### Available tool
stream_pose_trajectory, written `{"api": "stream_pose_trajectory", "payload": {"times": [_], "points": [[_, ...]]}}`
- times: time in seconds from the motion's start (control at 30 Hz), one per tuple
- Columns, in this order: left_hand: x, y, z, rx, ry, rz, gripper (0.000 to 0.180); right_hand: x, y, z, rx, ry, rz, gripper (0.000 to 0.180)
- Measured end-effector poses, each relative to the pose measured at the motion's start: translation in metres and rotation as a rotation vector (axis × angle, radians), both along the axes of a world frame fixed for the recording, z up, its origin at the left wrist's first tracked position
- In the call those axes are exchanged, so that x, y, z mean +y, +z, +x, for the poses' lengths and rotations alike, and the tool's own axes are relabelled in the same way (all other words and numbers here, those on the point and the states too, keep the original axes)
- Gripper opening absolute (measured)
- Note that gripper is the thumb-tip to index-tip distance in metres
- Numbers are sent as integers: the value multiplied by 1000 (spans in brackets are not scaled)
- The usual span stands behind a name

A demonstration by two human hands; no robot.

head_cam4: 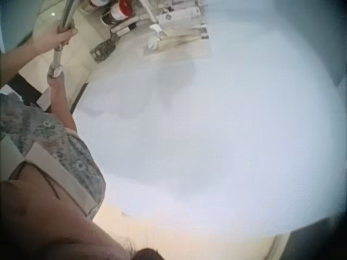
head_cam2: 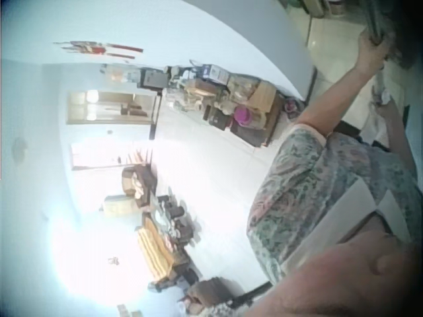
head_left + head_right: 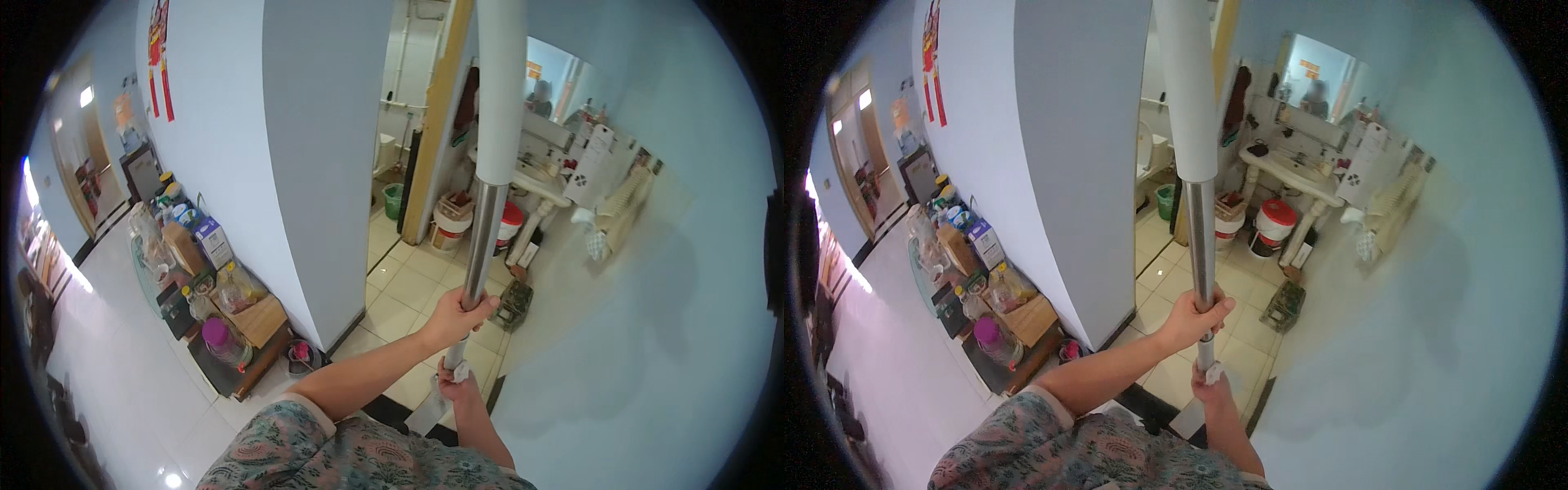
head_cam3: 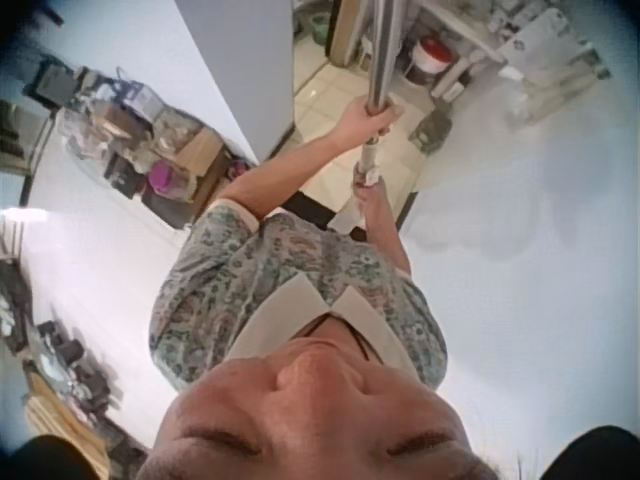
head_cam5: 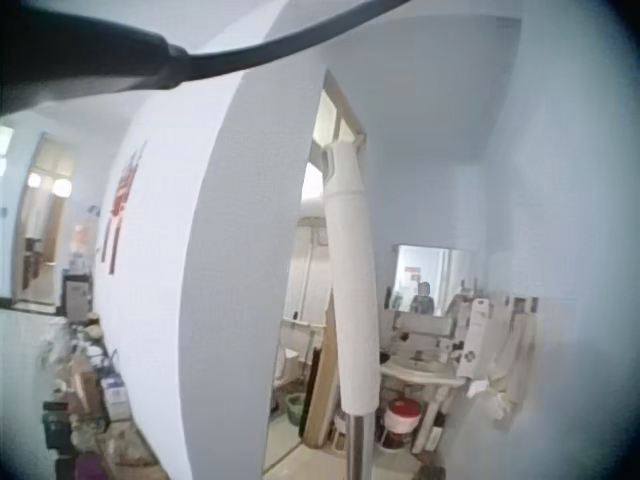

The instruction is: The person mops the tiled floors in a bedroom, bathroom, and balcony area using a mop with a long handle. They move around furniture and obstacles, including a bed and a chair, to clean the floor surfaces. The person also briefly wipes the mop handle with a tissue in the bathroom.

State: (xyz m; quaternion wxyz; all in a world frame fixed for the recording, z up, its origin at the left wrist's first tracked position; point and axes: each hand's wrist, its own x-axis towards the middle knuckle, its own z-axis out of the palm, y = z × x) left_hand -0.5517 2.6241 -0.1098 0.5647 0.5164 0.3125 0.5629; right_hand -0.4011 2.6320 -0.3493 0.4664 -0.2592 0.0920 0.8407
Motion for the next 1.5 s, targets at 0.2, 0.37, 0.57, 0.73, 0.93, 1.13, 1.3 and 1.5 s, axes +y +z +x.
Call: {"api": "stream_pose_trajectory", "payload": {"times": [0.2,0.37,0.57,0.73,0.93,1.13,1.3,1.5], "points": [[149,-22,-35,5,91,313,25,152,20,-35,-112,140,-106,23],[250,9,-52,-27,22,133,28,276,13,-51,-197,267,79,36],[407,40,-59,26,146,163,23,408,55,-48,-1064,506,537,55],[520,40,-75,0,205,160,26,532,145,-81,-1525,251,1469,65],[628,53,-79,22,564,227,19,673,137,-131,-1533,732,1677,47],[692,62,-126,95,916,319,17,772,145,-197,-1205,738,1920,44],[739,70,-183,137,1106,424,19,850,140,-261,-1096,1015,2060,44],[799,77,-255,114,1253,450,23,956,48,-328,-1053,985,1834,52]]}}
